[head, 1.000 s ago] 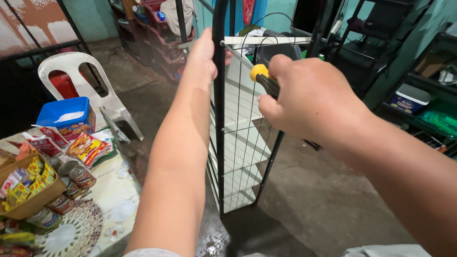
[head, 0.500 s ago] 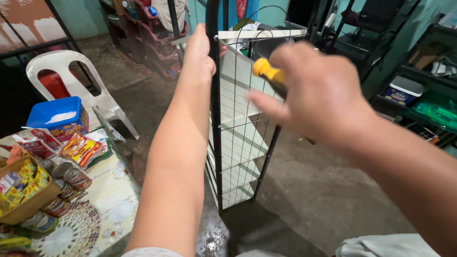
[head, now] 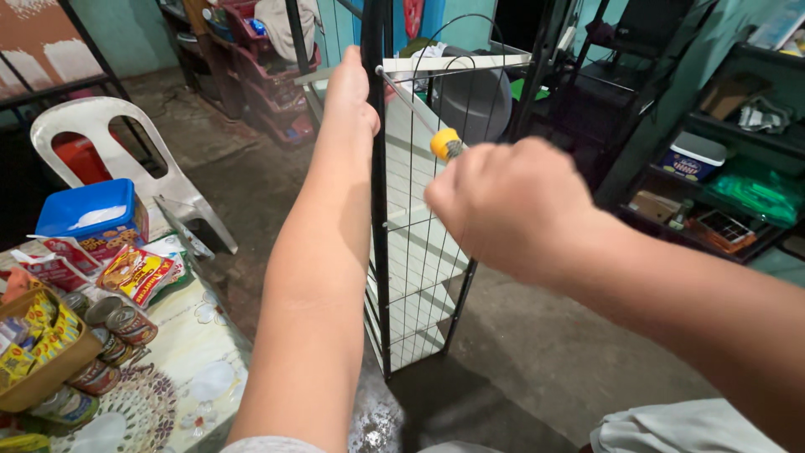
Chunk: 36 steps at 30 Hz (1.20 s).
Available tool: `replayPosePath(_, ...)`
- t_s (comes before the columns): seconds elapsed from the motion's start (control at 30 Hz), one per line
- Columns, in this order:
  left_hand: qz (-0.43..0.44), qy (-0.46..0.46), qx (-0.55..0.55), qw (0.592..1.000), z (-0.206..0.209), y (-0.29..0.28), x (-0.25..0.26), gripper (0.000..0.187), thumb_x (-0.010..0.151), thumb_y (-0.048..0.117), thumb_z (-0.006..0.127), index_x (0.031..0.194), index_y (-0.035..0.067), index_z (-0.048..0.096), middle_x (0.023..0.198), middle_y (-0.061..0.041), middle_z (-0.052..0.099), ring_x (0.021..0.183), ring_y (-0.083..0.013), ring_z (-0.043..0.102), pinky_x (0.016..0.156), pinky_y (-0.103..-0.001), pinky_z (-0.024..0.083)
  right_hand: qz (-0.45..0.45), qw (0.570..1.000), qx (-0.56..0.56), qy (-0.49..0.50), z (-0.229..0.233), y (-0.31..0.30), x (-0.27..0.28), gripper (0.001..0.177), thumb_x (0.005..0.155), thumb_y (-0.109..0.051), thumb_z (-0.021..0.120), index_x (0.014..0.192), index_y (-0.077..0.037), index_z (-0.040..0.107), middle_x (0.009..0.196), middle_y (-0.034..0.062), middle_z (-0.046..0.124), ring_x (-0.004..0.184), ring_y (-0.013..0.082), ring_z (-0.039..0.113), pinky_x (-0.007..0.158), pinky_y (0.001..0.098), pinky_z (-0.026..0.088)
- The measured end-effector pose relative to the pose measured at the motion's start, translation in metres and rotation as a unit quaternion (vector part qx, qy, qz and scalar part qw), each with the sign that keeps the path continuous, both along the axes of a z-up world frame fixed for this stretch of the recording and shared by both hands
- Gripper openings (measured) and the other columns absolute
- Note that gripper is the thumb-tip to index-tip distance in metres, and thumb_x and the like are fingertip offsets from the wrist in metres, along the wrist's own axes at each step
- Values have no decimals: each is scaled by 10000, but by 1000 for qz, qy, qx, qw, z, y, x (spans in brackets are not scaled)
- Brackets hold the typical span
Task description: The person assembles a wire shelving unit by using a screwdriver to tighten screws on the frame and inserting white shelves into the structure. The person also moves a plastic chair to reposition it during the process.
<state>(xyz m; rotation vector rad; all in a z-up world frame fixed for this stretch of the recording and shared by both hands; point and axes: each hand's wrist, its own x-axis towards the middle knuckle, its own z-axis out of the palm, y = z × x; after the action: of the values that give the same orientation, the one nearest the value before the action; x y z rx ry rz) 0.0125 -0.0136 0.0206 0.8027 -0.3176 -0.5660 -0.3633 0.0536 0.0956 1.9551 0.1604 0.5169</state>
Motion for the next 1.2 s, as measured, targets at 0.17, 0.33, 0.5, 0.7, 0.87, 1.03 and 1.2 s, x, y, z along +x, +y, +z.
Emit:
replayPosePath(0.17, -18, -3, -3, 1000, -2, 2, 5, 417, 992, 382, 463, 920, 27, 669, 705, -108, 673, 540, -214, 653, 488, -356, 580, 20, 985, 157, -71, 22, -28, -13, 251, 830, -270, 763, 1013, -135, 655, 792, 71, 643, 678, 249, 665, 529, 387, 508)
replayPosePath(0.33, -6, -19, -9, 1000, 0, -2, 5, 402, 992, 350, 481, 924, 15, 692, 720, -122, 695, 529, -217, 653, 466, -339, 560, 41, 909, 372, -182, 48, -34, -11, 464, 754, -330, 879, 1030, -34, 652, 864, 152, 687, 790, 347, 683, 678, 454, 536)
replayPosePath(0.5, -17, -3, -14, 1000, -6, -4, 10, 389, 995, 342, 495, 908, 2, 664, 698, -137, 656, 518, -228, 638, 465, -348, 565, -13, 856, 477, -198, 61, -40, -3, 568, 866, -477, 884, 1053, 19, 680, 837, 205, 703, 770, 360, 700, 706, 433, 548)
replayPosePath(0.7, -8, -17, -12, 1000, -6, -3, 4, 418, 969, 390, 472, 936, 20, 663, 734, -131, 690, 561, -225, 663, 513, -359, 572, -105, 885, 440, -110, 67, -26, 0, 460, 938, -430, 743, 1125, -17, 665, 763, 177, 686, 639, 338, 684, 595, 448, 543)
replayPosePath(0.87, 5, -7, 25, 1000, -2, -1, 5, 437, 953, 434, 477, 929, 39, 662, 718, -128, 684, 546, -237, 660, 517, -358, 576, 57, 998, 8, 25, 56, -13, -4, 114, 878, -295, 673, 911, -187, 656, 746, 15, 629, 641, 217, 666, 521, 349, 504)
replayPosePath(1.03, -11, -20, 9, 1000, -1, 0, 6, 403, 957, 399, 476, 937, 43, 666, 743, -121, 702, 561, -241, 668, 525, -380, 567, 46, 993, -33, -107, 67, -21, -14, 306, 759, -403, 675, 988, -202, 651, 780, -9, 624, 634, 167, 659, 500, 298, 490)
replayPosePath(1.2, 3, -25, 24, 999, 0, 9, -1, 397, 984, 376, 470, 954, 38, 677, 761, -108, 700, 600, -218, 673, 550, -370, 587, -104, 970, 178, -128, 62, -23, -6, 484, 1028, -604, 615, 990, -121, 631, 659, 49, 610, 536, 222, 627, 457, 339, 474)
